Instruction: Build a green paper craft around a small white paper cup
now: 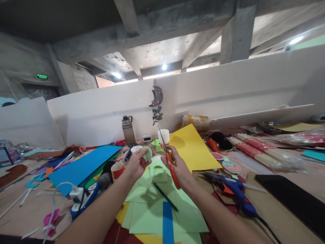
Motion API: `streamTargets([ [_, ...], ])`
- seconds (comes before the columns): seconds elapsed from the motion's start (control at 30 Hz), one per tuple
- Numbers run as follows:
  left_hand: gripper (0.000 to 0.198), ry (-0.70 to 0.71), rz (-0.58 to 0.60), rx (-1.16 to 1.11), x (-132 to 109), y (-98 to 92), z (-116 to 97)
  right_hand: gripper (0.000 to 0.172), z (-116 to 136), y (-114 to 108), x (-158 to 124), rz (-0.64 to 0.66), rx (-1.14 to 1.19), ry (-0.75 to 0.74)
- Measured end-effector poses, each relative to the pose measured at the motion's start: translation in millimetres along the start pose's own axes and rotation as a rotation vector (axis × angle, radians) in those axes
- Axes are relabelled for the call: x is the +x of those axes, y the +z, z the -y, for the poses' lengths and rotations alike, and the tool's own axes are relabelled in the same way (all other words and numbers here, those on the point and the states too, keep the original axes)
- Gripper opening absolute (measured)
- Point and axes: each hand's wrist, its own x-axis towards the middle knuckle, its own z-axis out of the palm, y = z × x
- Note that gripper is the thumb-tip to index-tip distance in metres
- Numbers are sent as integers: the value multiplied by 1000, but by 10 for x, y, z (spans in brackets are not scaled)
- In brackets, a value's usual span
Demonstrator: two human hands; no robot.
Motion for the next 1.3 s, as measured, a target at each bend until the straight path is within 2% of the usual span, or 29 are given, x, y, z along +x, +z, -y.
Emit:
streamTargets([
  [0.17,26,17,-5,-7,0,-26,-18,49,-10,-24,-122,146,-73,126],
  [0.33,26,62,-14,-1,-35,48,-40,43,42,-6,-149,222,-119,109],
  [0.5,25,65,14,32,-99,107,-5,45,24,23,-194,270,-87,145],
  [0.7,26,61,-46,41,-140,165,16,45,12,33,-228,257,-29,125],
  [1.3,30,103,-69,122,-155,163,48,40,1,39,-235,219,-87,116],
])
